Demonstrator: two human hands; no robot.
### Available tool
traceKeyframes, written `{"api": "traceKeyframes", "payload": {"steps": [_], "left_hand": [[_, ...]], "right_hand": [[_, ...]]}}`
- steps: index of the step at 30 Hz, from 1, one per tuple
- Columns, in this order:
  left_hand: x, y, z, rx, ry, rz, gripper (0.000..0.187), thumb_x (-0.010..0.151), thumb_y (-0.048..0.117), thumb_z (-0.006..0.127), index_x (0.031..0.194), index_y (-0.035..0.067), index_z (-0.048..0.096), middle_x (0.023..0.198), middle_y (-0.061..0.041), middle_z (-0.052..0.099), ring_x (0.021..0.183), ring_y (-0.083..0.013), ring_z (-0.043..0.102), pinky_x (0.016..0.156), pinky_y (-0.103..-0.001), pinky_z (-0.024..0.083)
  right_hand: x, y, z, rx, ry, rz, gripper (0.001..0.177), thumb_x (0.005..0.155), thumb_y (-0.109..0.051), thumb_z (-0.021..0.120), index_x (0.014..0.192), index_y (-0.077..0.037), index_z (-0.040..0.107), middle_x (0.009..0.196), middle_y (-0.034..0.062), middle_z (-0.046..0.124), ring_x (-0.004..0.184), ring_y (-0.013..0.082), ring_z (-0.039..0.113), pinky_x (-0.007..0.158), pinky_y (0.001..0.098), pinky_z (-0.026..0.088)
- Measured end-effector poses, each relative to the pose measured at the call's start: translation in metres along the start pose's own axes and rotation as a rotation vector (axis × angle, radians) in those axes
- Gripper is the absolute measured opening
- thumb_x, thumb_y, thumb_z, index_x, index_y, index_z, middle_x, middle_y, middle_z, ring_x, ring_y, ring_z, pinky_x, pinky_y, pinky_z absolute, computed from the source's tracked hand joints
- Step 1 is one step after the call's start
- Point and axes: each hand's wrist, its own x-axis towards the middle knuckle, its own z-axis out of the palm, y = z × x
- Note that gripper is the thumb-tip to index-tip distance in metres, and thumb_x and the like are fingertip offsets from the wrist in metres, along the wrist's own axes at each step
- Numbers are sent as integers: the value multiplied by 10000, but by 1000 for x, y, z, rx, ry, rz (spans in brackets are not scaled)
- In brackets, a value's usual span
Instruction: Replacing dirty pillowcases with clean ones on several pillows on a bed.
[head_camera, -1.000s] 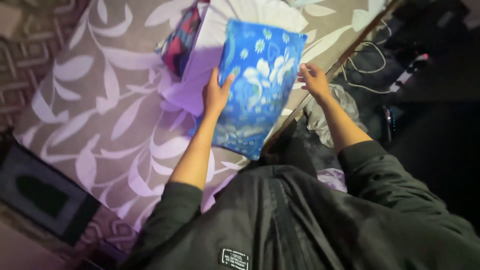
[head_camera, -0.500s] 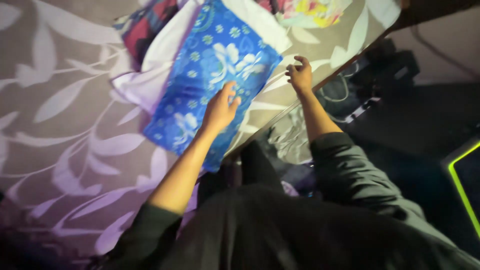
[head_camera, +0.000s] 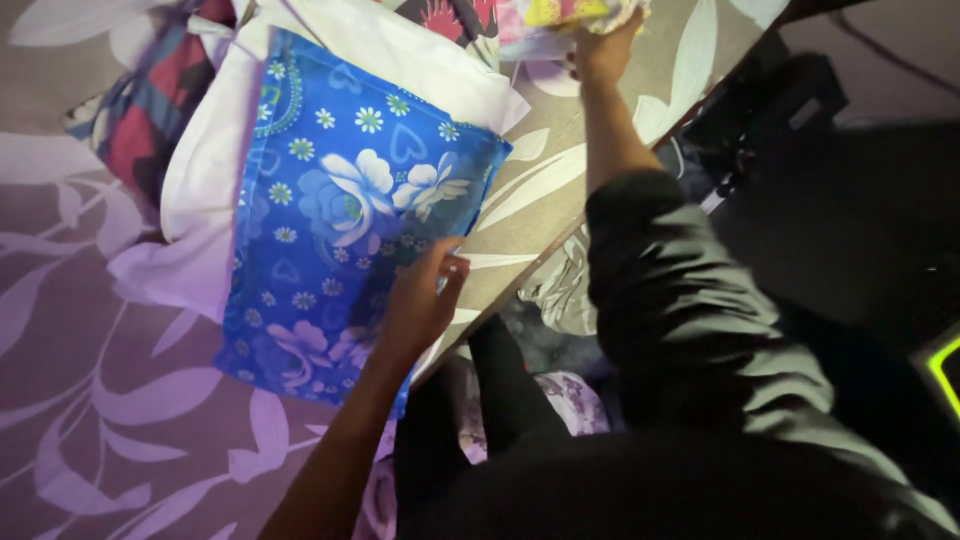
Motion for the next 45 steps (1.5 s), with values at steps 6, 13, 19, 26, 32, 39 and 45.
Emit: {"api": "traceKeyframes", "payload": {"steps": [6, 13, 19, 26, 32, 39, 45], "left_hand": [[-2, -42, 11, -53, 10, -65, 398, 986, 335, 614, 1308, 101, 608, 1034, -142, 757, 970, -279, 763, 772, -384, 577], [-5, -23, 6, 49, 26, -3, 332, 1012, 314, 615, 1282, 123, 647, 1025, -144, 775, 933, -281, 762, 801, -375, 575], [-10, -21, 11, -51, 189, 192, 396, 926, 110, 678, 1311, 78, 589, 1129, -144, 751, 988, -273, 743, 862, -350, 580], [-44, -14, 22, 1, 183, 185, 436, 869, 106, 730, 1279, 82, 583, 1152, -144, 726, 918, -289, 730, 810, -374, 571], [-57, -11, 28, 20, 169, 218, 424, 881, 117, 725, 1279, 100, 580, 1136, -138, 735, 928, -303, 718, 812, -387, 562], [-68, -18, 5, -53, 162, 144, 356, 941, 122, 684, 1284, 103, 592, 1067, -117, 757, 900, -269, 736, 809, -358, 571], [-97, -53, -15, -66, 235, 74, 285, 977, 146, 651, 1253, 91, 608, 1033, -92, 780, 881, -228, 751, 771, -346, 570]], "right_hand": [[59, 24, -5, -601, 53, -222, 448, 735, -250, 871, 1129, -188, 668, 926, 67, 762, 735, 253, 761, 627, 400, 601], [-66, 105, -31, -212, 22, -859, 145, 827, -26, 730, 932, -31, 630, 737, 140, 634, 657, 273, 632, 601, 419, 497], [-310, 41, -78, 74, -288, -717, 221, 1068, -210, 633, 960, -16, 627, 963, 80, 586, 892, 184, 569, 790, 326, 474], [-367, 74, -95, 251, -496, -310, 238, 1027, -243, 622, 1095, -27, 693, 973, 47, 725, 891, 108, 687, 727, 267, 575], [-297, 94, -59, 11, -477, -259, 348, 973, -306, 684, 1137, 1, 685, 900, 64, 734, 772, 129, 712, 586, 275, 564], [-203, 89, 26, -154, -287, -35, 622, 820, -388, 846, 1171, 45, 570, 760, 138, 719, 618, 185, 722, 408, 302, 572], [-164, 112, 58, 34, -382, -60, 342, 935, -268, 736, 883, 70, 738, 733, 139, 710, 555, 195, 675, 438, 319, 513]]}}
